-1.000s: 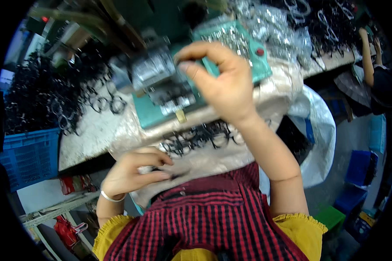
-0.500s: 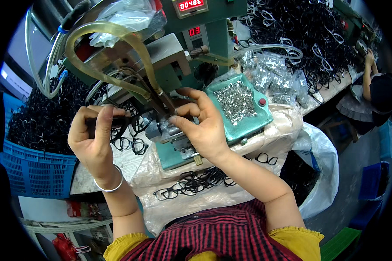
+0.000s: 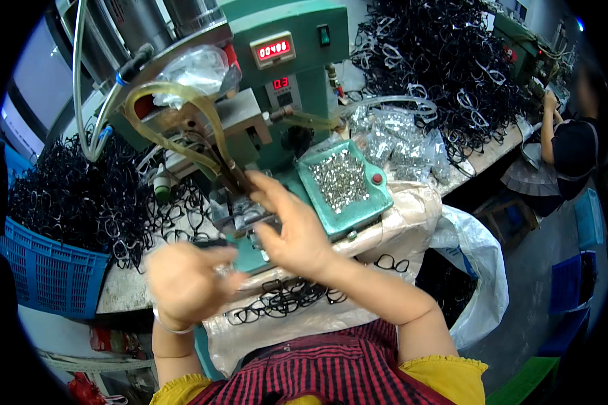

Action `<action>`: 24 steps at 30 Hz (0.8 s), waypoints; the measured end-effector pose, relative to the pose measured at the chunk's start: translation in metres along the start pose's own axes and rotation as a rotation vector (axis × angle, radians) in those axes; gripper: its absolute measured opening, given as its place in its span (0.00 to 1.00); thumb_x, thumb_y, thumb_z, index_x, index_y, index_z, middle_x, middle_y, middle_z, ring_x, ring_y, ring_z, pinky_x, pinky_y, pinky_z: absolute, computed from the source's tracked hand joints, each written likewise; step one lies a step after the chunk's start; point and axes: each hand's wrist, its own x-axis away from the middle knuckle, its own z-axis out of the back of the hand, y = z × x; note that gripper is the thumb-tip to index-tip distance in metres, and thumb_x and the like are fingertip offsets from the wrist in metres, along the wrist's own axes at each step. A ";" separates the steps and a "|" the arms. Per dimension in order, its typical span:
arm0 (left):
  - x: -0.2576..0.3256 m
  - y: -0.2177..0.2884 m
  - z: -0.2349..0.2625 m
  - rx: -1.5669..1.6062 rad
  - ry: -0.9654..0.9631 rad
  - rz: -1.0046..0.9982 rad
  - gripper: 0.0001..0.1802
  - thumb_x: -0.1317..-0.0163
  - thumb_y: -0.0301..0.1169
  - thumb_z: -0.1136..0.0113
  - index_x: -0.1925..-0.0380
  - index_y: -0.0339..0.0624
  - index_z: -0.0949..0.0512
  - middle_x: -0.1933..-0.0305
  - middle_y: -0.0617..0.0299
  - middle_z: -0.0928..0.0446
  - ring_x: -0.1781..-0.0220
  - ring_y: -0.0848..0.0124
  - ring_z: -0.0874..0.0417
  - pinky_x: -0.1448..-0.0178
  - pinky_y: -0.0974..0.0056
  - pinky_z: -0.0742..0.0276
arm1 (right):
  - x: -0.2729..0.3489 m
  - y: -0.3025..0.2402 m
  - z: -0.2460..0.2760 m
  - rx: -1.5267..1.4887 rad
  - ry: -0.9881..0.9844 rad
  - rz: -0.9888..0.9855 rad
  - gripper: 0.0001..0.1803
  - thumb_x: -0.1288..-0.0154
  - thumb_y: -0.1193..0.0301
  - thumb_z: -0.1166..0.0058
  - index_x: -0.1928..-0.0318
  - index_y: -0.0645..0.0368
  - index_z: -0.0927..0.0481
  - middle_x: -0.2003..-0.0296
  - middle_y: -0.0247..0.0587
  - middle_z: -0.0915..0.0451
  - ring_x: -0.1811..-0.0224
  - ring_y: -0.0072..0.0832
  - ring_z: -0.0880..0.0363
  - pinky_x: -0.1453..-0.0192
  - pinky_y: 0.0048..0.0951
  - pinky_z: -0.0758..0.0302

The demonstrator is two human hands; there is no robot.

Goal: The person repeatedly picks up black eyeglass frames from a pile, places them into a green machine, presses a lever to attach small metal components, and then removes the finished frames. The process is repeated continuously throughout the clip.

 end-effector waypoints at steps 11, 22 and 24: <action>-0.004 0.013 -0.039 -0.053 0.050 -0.182 0.20 0.49 0.41 0.24 0.80 0.42 0.25 0.66 0.57 0.17 0.78 0.72 0.25 0.77 0.68 0.28 | 0.031 0.091 0.107 1.215 0.313 0.033 0.09 0.47 0.70 0.33 0.64 0.56 0.16 0.66 0.42 0.19 0.55 0.44 0.23 0.51 0.44 0.27; 0.007 0.004 -0.055 0.051 0.046 -0.111 0.20 0.51 0.40 0.23 0.81 0.45 0.27 0.68 0.62 0.17 0.80 0.73 0.27 0.78 0.69 0.32 | -0.008 0.093 0.105 1.047 0.301 -0.044 0.05 0.46 0.71 0.32 0.69 0.55 0.16 0.63 0.36 0.17 0.54 0.39 0.22 0.51 0.39 0.27; 0.009 0.003 -0.058 0.053 0.076 -0.105 0.19 0.52 0.40 0.23 0.81 0.45 0.26 0.69 0.62 0.17 0.80 0.74 0.27 0.79 0.70 0.32 | -0.011 0.102 0.090 1.102 0.223 0.114 0.05 0.45 0.69 0.33 0.67 0.52 0.15 0.54 0.34 0.18 0.46 0.37 0.23 0.51 0.42 0.27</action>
